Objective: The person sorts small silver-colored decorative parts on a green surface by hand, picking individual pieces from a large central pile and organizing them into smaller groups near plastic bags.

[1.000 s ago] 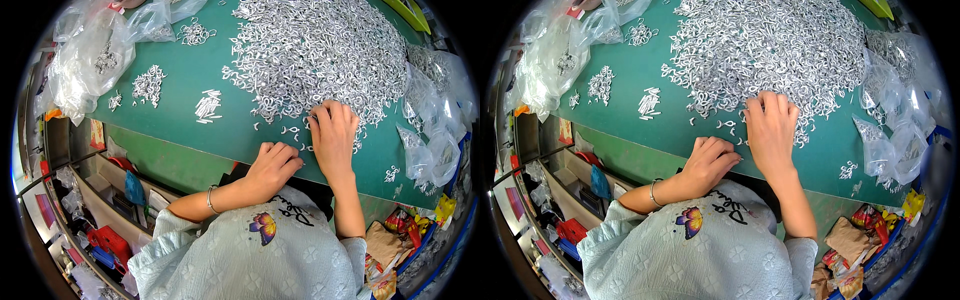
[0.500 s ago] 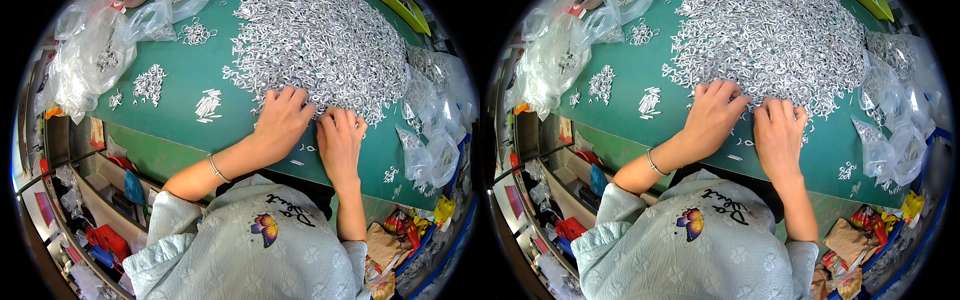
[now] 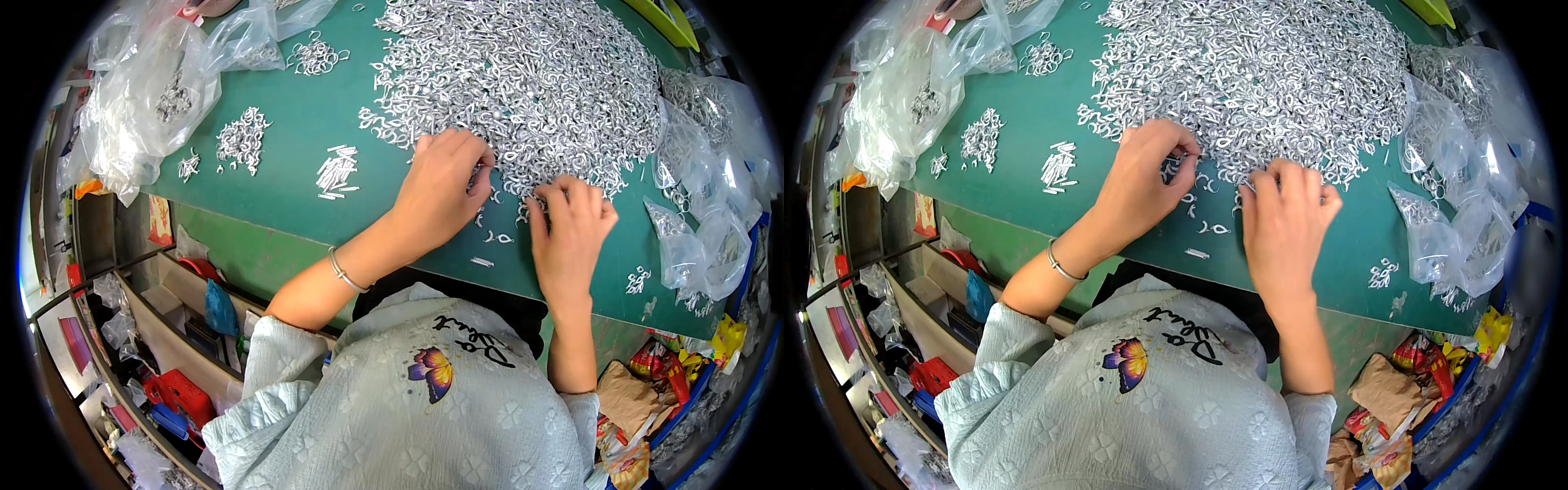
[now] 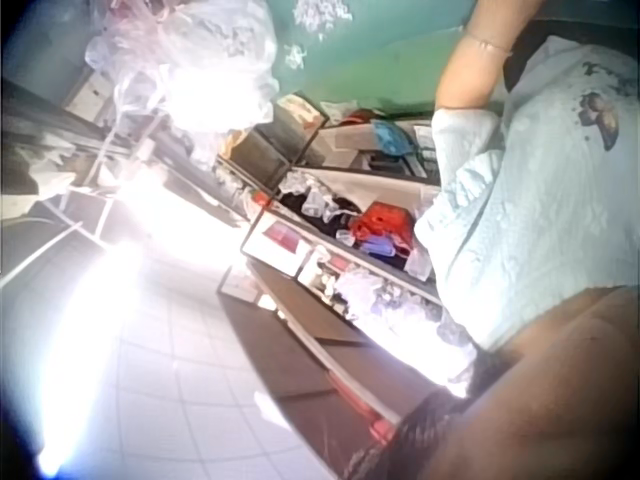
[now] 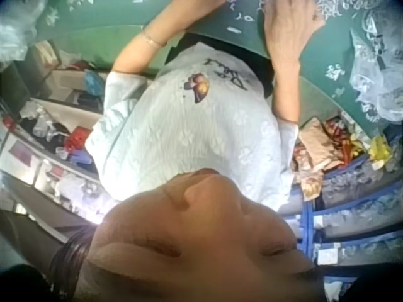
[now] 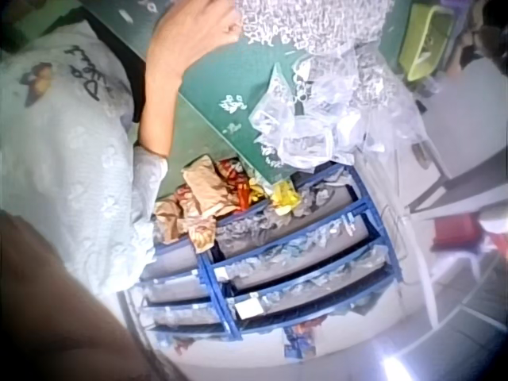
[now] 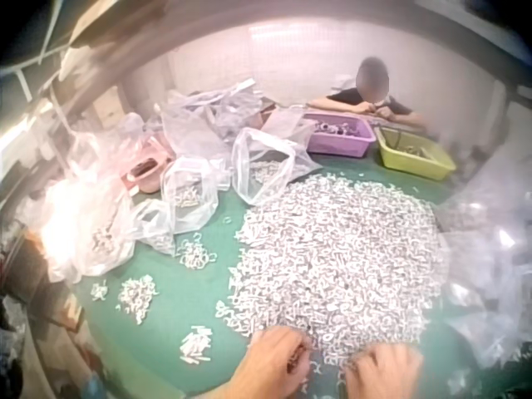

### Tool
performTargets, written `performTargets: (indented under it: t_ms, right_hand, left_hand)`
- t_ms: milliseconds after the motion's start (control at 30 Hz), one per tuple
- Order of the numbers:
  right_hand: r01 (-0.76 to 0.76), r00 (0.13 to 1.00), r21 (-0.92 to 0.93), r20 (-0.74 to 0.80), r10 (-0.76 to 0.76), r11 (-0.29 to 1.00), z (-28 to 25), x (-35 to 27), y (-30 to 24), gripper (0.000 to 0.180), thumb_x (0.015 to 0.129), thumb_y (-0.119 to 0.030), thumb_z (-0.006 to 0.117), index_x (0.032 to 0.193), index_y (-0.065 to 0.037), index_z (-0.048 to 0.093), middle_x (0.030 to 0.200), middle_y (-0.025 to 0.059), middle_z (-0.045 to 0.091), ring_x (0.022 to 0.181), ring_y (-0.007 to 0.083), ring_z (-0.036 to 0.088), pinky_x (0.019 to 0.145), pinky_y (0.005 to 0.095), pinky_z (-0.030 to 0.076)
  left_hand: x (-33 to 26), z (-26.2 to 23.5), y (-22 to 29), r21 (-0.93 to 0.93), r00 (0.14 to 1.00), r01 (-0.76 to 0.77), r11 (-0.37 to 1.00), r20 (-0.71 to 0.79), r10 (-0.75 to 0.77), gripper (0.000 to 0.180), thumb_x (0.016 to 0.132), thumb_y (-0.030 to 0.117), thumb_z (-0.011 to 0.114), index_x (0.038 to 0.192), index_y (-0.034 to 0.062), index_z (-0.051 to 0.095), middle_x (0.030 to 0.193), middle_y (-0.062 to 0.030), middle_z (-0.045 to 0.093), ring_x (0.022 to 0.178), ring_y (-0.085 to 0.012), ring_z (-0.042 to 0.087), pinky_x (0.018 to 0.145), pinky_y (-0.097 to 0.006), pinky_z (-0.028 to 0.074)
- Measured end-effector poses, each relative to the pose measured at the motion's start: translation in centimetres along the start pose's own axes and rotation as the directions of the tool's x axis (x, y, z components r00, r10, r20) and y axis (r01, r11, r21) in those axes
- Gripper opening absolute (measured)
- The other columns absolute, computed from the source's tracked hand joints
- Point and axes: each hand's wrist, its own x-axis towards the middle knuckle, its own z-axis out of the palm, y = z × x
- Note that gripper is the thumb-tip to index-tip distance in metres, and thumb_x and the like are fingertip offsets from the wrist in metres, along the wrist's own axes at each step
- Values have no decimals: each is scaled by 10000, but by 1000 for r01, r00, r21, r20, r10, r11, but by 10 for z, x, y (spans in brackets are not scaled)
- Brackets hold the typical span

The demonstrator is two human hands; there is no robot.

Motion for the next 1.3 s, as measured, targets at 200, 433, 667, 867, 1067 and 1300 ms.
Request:
performTargets:
  t_ms: [200, 433, 667, 867, 1067, 1300]
  right_hand:
    - [14, 1000, 18, 10, -14, 1000, 2, -1, 7, 120, 812, -84, 709, 906, -86, 635, 957, 43, 580, 907, 235, 526, 858, 403, 339]
    - [49, 982, 371, 153, -113, 927, -10, -34, -8, 130, 784, -40, 721, 878, -68, 635, 871, 42, 602, 831, 235, 547, 800, 366, 359]
    - [-95, 995, 354, 32, 90, 930, -16, -45, 16, 225, 782, -24, 733, 999, -23, 676, 1036, 101, 632, 961, 289, 573, 831, 394, 415]
    - [-117, 990, 156, 92, 103, 981, -11, -52, 17, 365, 797, -41, 726, 1151, -32, 636, 1241, 130, 571, 1194, 350, 512, 977, 432, 394]
    - [-152, 988, 177, 27, 149, 972, -15, -60, 44, 314, 789, -27, 725, 1096, -31, 662, 1201, 119, 591, 1149, 334, 542, 946, 422, 404]
    - [-67, 990, 215, 136, 38, 974, -8, -34, 25, 449, 789, -52, 720, 1219, -20, 595, 1373, 152, 508, 1263, 368, 473, 1019, 475, 364]
  left_hand:
    - [-6, -15, 16, 23, 997, -78, 997, 19, 78, 258, 792, -47, 674, 1020, 71, 656, 920, -61, 625, 911, -241, 593, 801, -357, 387]
    - [-67, -7, 27, -66, 972, -59, 996, 224, 73, 274, 769, -25, 698, 1035, 32, 659, 977, -72, 607, 906, -251, 570, 792, -371, 386]
    - [-81, -1, 39, -54, 978, -120, 991, 164, 127, 367, 781, 31, 700, 1145, 44, 647, 1141, -107, 580, 1021, -291, 547, 835, -377, 386]
    - [-80, 10, 33, -20, 921, -233, 972, 316, 227, 386, 771, 73, 707, 1150, 33, 641, 1148, -106, 576, 1046, -284, 544, 848, -390, 386]
    - [-62, 0, 33, -36, 958, -168, 985, 228, 172, 392, 773, 61, 721, 1156, 44, 640, 1143, -85, 583, 1062, -289, 545, 862, -406, 390]
    - [4, 21, 31, 270, 892, -394, 878, 342, 295, 478, 802, 33, 590, 1277, 86, 590, 1467, -87, 437, 1299, -346, 412, 993, -523, 363]
